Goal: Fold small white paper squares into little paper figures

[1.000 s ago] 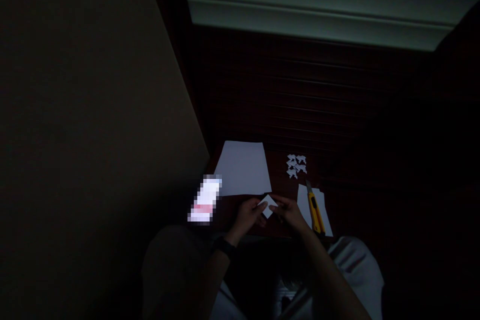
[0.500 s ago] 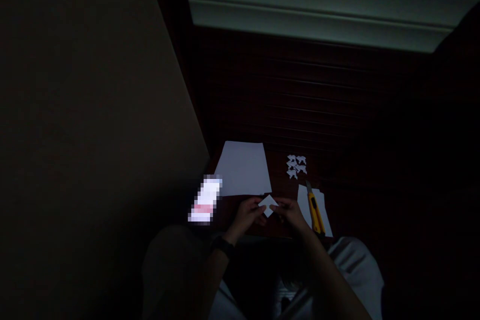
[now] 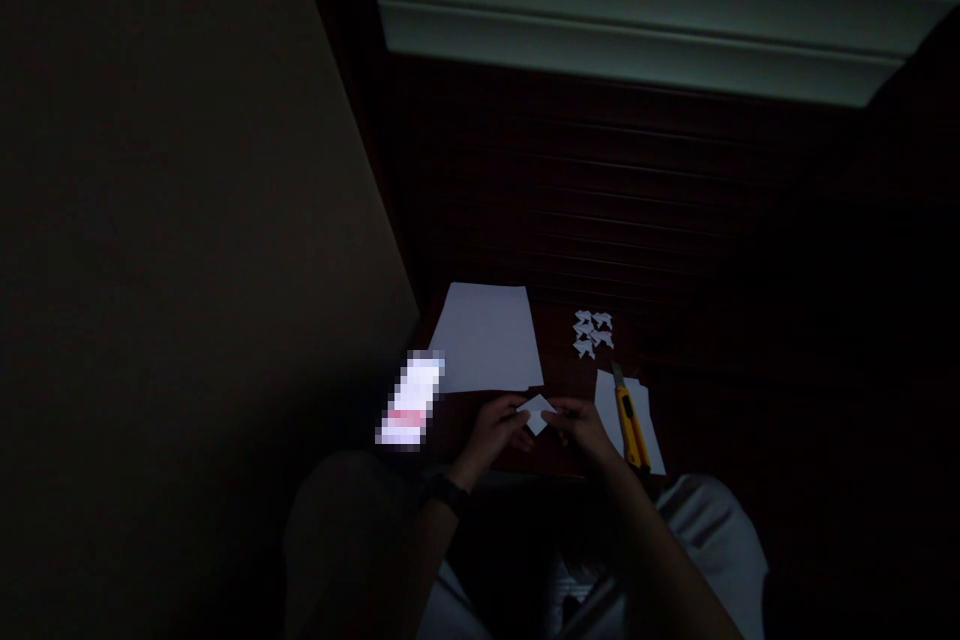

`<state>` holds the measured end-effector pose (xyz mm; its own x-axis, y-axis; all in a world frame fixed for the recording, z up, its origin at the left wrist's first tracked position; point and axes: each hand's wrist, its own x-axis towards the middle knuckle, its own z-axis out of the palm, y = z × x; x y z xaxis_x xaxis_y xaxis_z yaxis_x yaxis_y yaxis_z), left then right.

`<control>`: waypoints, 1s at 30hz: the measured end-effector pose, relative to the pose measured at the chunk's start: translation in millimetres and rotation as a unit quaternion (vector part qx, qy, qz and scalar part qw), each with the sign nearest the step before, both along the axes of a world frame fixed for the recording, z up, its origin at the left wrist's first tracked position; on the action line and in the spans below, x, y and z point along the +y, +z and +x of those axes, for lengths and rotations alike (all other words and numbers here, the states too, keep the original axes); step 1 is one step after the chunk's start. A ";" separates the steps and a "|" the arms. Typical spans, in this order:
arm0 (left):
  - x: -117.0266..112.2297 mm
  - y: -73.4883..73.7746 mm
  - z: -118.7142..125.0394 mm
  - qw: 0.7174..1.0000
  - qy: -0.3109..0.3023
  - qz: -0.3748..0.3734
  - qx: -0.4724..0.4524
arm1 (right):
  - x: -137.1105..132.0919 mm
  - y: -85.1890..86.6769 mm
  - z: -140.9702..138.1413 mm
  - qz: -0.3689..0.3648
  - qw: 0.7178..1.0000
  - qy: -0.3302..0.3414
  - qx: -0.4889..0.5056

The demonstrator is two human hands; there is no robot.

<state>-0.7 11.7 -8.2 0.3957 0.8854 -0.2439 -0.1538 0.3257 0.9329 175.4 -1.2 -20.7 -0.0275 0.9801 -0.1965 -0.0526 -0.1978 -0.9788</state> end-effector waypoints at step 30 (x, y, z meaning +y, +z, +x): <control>3.9 -9.9 -0.7 0.998 0.027 -0.043 -0.038 | -0.8 2.7 1.0 0.008 1.000 0.011 0.025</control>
